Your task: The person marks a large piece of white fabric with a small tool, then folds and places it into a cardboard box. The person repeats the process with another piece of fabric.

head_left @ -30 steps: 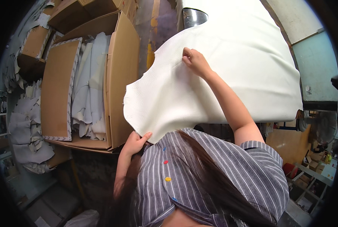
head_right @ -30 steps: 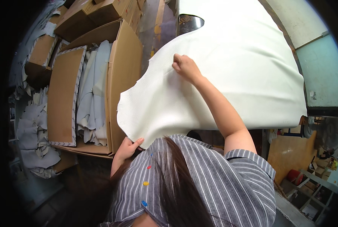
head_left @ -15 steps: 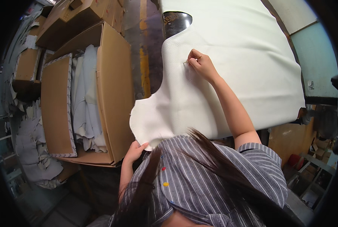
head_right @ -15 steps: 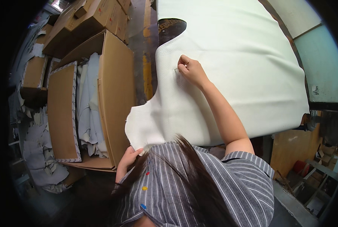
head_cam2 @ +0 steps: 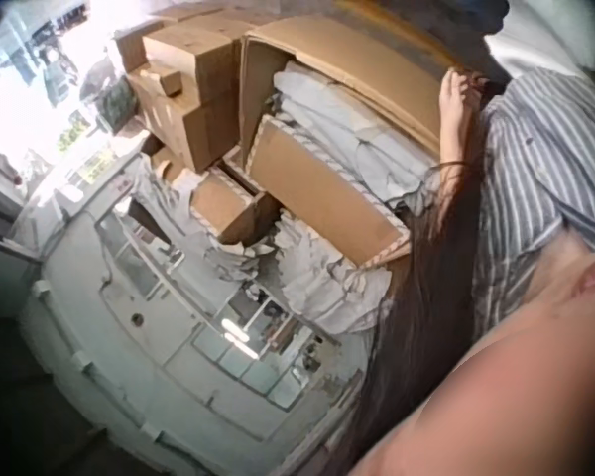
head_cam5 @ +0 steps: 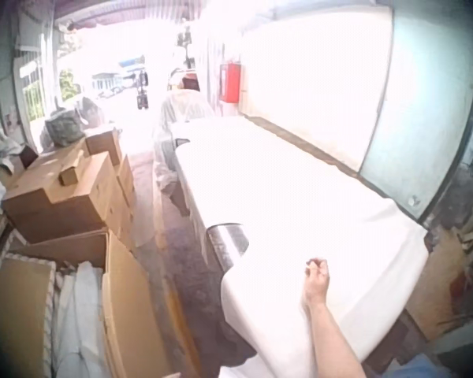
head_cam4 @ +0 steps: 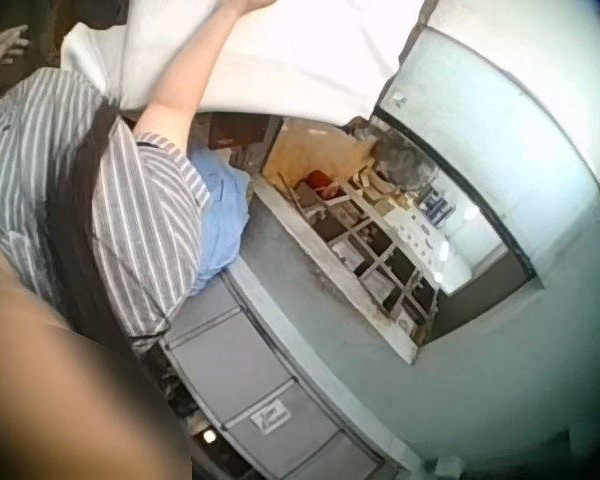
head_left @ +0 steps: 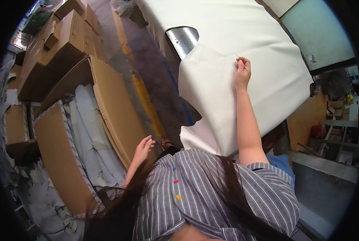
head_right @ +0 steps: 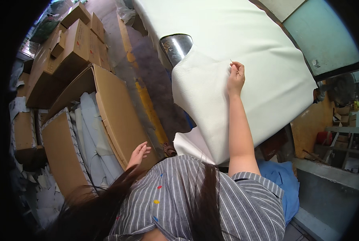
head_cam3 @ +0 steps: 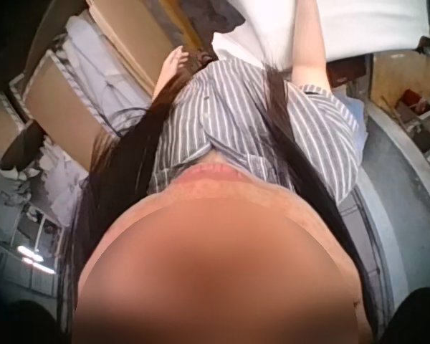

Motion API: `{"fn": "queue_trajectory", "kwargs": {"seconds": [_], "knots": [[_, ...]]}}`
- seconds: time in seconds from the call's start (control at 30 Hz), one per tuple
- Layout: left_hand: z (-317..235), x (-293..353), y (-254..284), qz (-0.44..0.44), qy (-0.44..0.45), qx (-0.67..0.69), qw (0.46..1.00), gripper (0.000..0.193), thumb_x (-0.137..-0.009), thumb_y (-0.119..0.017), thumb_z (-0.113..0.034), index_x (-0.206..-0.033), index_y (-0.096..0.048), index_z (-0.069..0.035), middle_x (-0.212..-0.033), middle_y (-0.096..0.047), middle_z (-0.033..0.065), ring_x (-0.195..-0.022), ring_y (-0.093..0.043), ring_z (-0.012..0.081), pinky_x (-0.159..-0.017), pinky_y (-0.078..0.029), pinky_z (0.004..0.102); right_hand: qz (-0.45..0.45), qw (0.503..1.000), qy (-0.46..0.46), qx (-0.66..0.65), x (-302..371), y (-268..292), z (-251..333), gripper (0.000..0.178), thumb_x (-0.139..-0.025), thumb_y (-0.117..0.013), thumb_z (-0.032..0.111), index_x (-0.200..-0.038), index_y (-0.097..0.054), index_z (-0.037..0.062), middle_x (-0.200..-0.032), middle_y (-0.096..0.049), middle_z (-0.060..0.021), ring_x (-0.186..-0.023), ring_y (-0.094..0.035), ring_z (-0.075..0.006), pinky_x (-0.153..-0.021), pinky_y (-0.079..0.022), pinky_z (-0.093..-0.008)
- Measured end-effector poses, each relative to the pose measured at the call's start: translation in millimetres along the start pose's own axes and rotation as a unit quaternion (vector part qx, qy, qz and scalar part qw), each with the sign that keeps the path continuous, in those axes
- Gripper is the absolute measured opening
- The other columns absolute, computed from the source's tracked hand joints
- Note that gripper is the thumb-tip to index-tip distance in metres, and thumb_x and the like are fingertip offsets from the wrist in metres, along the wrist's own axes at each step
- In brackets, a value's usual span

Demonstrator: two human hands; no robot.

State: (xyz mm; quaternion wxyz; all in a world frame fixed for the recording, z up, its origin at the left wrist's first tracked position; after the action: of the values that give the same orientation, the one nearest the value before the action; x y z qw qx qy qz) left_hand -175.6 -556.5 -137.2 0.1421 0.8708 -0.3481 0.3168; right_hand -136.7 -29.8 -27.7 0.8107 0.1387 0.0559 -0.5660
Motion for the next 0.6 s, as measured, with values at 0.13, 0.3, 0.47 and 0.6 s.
{"fn": "queue_trajectory", "kwargs": {"seconds": [0.13,0.3,0.47,0.6], "knots": [[-11,-6,60,-0.053,0.044,0.038,0.997,0.048,-0.104,-0.046,-0.043,-0.136,-0.055,-0.007,-0.127,-0.065,0.0070,-0.114,-0.060,0.0174,-0.095,-0.045,0.0332,-0.004,0.997,0.004,0.082,7,0,5,0.025,-0.104,-0.046,0.019,-0.117,-0.061,0.0057,-0.117,-0.066,-0.0060,-0.113,-0.061,-0.0166,-0.100,-0.047,-0.0314],[-33,-60,92,-0.014,0.063,0.126,0.990,0.051,-0.106,-0.041,-0.045,-0.137,-0.053,-0.007,-0.135,-0.061,0.0091,-0.123,-0.057,0.0218,-0.101,-0.044,0.0359,-0.012,0.993,-0.021,0.118,9,1,10,0.026,-0.105,-0.045,0.019,-0.119,-0.062,0.0061,-0.118,-0.066,-0.0048,-0.113,-0.061,-0.0151,-0.102,-0.045,-0.0298],[-101,-146,80,0.064,0.044,0.169,0.983,0.053,-0.106,-0.039,-0.045,-0.141,-0.049,-0.005,-0.142,-0.055,0.0109,-0.128,-0.054,0.0241,-0.104,-0.043,0.0378,-0.060,0.992,-0.030,0.103,10,-2,13,0.026,-0.103,-0.046,0.018,-0.121,-0.060,0.0049,-0.113,-0.068,-0.0087,-0.110,-0.064,-0.0186,-0.100,-0.047,-0.0320],[-165,-221,78,0.106,0.025,0.173,0.979,0.055,-0.106,-0.039,-0.045,-0.143,-0.046,-0.006,-0.145,-0.052,0.0107,-0.130,-0.052,0.0246,-0.106,-0.043,0.0378,-0.105,0.985,-0.114,0.080,1,-8,16,0.017,-0.103,-0.046,0.013,-0.111,-0.059,0.0058,-0.113,-0.066,-0.0056,-0.102,-0.063,-0.0124,-0.092,-0.047,-0.0286]]}}
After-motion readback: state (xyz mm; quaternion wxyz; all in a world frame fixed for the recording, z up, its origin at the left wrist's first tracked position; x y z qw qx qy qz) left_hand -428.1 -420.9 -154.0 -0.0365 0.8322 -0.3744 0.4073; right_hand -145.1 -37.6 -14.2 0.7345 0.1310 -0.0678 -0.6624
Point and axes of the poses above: each hand's wrist, its own x-axis away from the middle knuckle, its own y-axis out of the back of the hand, z = x × y, the point moved 3 cm from there along -x, towards the middle knuckle
